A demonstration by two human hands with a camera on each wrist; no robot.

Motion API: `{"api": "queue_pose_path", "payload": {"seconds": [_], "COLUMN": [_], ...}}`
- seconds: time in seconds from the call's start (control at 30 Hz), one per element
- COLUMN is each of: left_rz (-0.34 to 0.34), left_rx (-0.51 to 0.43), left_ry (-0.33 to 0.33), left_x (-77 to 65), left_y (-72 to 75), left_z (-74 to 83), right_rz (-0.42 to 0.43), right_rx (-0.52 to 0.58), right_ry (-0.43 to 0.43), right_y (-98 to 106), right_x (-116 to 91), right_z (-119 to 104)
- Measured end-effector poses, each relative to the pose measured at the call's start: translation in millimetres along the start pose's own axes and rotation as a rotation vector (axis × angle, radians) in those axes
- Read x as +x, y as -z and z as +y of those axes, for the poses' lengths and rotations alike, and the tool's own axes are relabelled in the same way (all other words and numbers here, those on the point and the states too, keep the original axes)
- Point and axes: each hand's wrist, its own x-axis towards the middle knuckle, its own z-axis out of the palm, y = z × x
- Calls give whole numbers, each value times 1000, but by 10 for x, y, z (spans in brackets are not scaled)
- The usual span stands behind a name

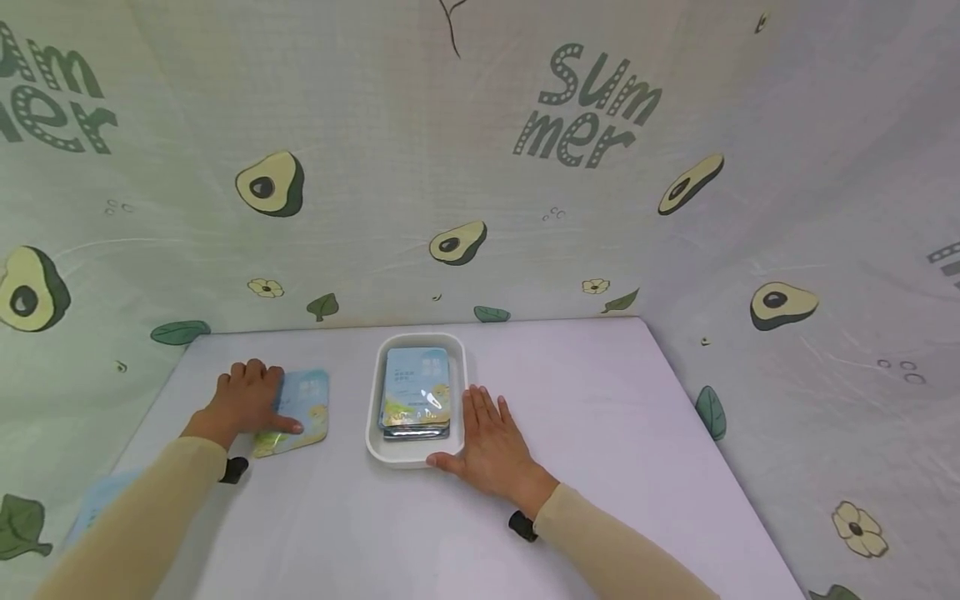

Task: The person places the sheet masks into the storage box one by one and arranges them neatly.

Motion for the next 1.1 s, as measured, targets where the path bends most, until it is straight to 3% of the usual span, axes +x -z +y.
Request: {"api": "queue_pose_path", "payload": {"seconds": [0.27,0.5,0.67,0.77,0.93,1.1], "left_rz": [163,440,558,546,383,325], "left_rx": [9,-7,-62,-145,-305,-358], "left_ry": [12,-33,-42,-50,-11,-6], "left_x": [-18,-100,-181,-248,-357,-397], "left_y": [-8,-26,-79,-111,-125,-121], "left_z": [-5,41,97,136,167,160], "right_rz": [-2,-12,-6,-9,-14,-14], "right_rx": [2,8,10,3,-2,-7], "right_ry": [-7,-12,-12,-13,-11,-11], "right_y": [40,52,33,28,31,36], "right_x": [-15,-23,-18,-20,-22,-21], "right_z": [-1,-4,0,0,-10,-22]}}
